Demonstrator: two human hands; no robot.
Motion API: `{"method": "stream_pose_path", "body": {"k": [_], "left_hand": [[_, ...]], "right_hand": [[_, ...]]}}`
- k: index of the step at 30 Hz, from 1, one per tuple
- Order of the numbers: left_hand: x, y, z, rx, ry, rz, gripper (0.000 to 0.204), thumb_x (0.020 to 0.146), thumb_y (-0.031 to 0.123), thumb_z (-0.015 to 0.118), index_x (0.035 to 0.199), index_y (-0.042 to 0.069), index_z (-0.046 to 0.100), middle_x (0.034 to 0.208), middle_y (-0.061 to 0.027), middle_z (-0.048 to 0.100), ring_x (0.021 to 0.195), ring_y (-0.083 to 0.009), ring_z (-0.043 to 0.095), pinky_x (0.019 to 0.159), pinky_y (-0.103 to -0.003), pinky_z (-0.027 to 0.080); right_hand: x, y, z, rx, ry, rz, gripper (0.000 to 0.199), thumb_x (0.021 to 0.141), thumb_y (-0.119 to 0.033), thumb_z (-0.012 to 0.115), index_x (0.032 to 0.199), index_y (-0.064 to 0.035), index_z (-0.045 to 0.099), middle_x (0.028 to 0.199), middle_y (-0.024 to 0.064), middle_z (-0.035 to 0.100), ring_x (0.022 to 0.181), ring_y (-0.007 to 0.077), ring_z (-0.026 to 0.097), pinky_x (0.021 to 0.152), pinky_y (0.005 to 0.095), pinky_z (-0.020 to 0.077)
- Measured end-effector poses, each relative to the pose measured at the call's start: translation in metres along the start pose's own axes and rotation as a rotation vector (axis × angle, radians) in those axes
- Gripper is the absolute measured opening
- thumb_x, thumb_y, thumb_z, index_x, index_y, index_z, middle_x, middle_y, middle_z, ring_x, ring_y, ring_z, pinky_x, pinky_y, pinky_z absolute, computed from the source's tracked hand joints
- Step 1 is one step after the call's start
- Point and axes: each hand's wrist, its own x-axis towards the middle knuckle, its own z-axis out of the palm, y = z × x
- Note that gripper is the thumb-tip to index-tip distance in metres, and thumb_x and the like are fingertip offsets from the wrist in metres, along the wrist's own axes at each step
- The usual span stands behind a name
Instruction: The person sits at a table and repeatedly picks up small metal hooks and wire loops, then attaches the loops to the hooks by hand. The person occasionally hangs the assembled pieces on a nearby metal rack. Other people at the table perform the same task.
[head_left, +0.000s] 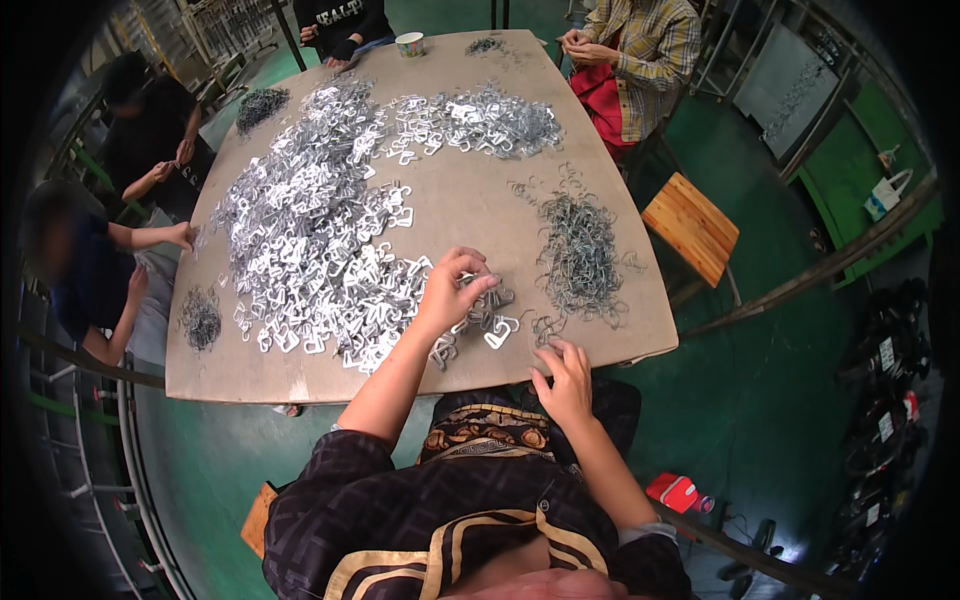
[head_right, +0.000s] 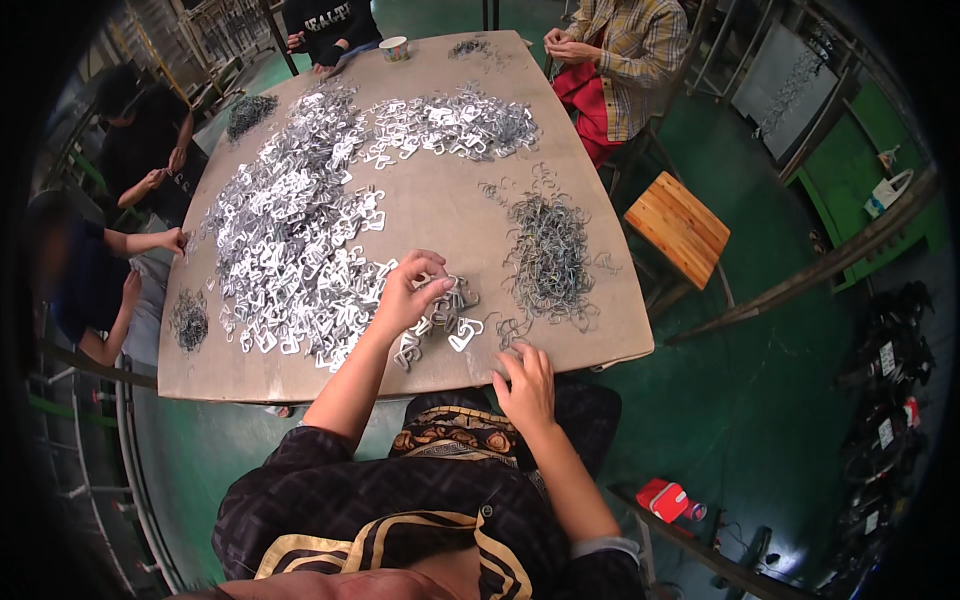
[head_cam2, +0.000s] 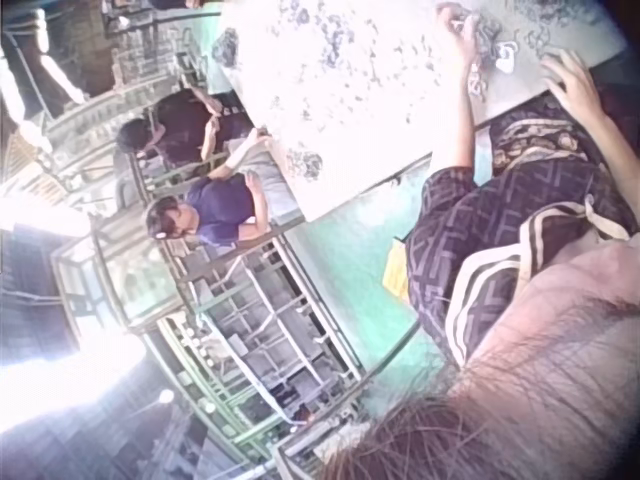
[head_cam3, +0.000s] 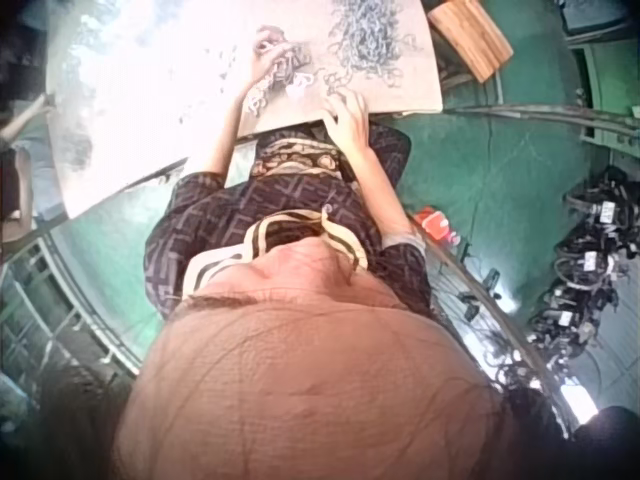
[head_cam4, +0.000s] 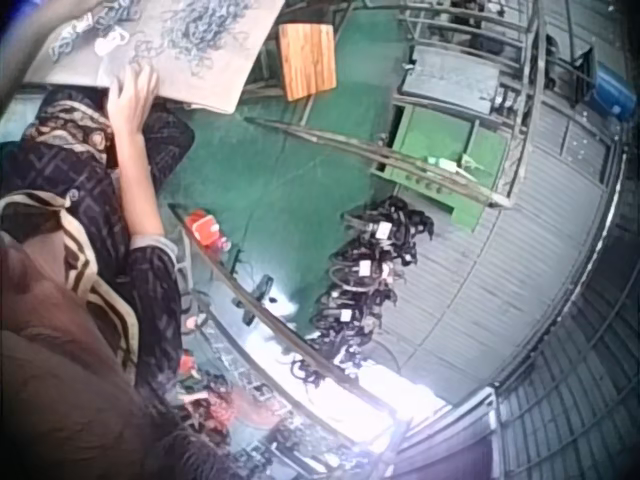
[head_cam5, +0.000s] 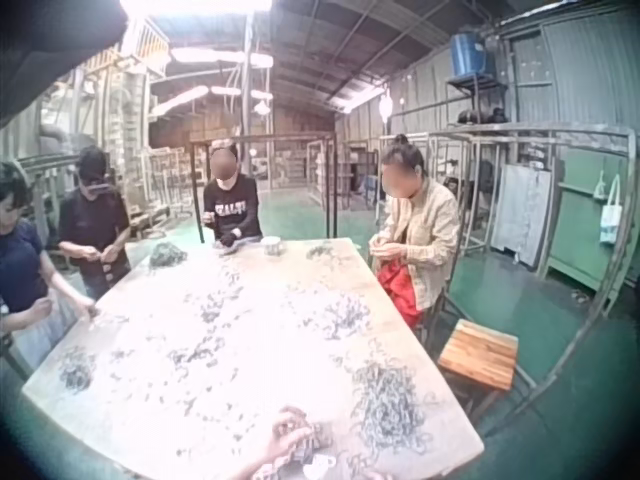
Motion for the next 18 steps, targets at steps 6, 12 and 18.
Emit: {"method": "stream_pose_path", "body": {"k": [6,12,18], "left_hand": [[0.002,-0.016,0.000,0.527,0.006,-0.173,0.030,0.074,0.017,0.080,0.100,0.005,0.071,0.107,-0.0129,0.062,0.093,-0.0299,0.059,0.081,-0.038,0.048],[-0.019,-0.032,0.016,0.469,-0.115,-0.106,0.026,0.072,0.011,0.081,0.093,0.004,0.067,0.106,-0.0138,0.062,0.094,-0.0291,0.062,0.080,-0.039,0.050],[-0.002,-0.018,0.007,0.120,-0.090,-0.223,0.016,0.077,0.002,0.075,0.088,0.001,0.064,0.071,-0.0110,0.065,0.061,-0.0207,0.061,0.060,-0.032,0.049]], "right_hand": [[0.002,0.000,-0.002,0.025,0.018,0.030,0.031,0.074,-0.012,0.075,0.104,-0.0087,0.069,0.114,0.0101,0.059,0.099,0.0303,0.055,0.090,0.0428,0.0444],[0.001,0.004,-0.007,0.033,0.048,0.066,0.029,0.074,-0.012,0.075,0.103,-0.0092,0.070,0.113,0.0096,0.059,0.101,0.0302,0.055,0.091,0.0426,0.0440],[-0.003,0.017,-0.011,0.019,0.091,0.114,0.028,0.076,-0.013,0.074,0.102,-0.0089,0.070,0.110,0.0101,0.059,0.101,0.0305,0.055,0.091,0.0420,0.0437]]}}
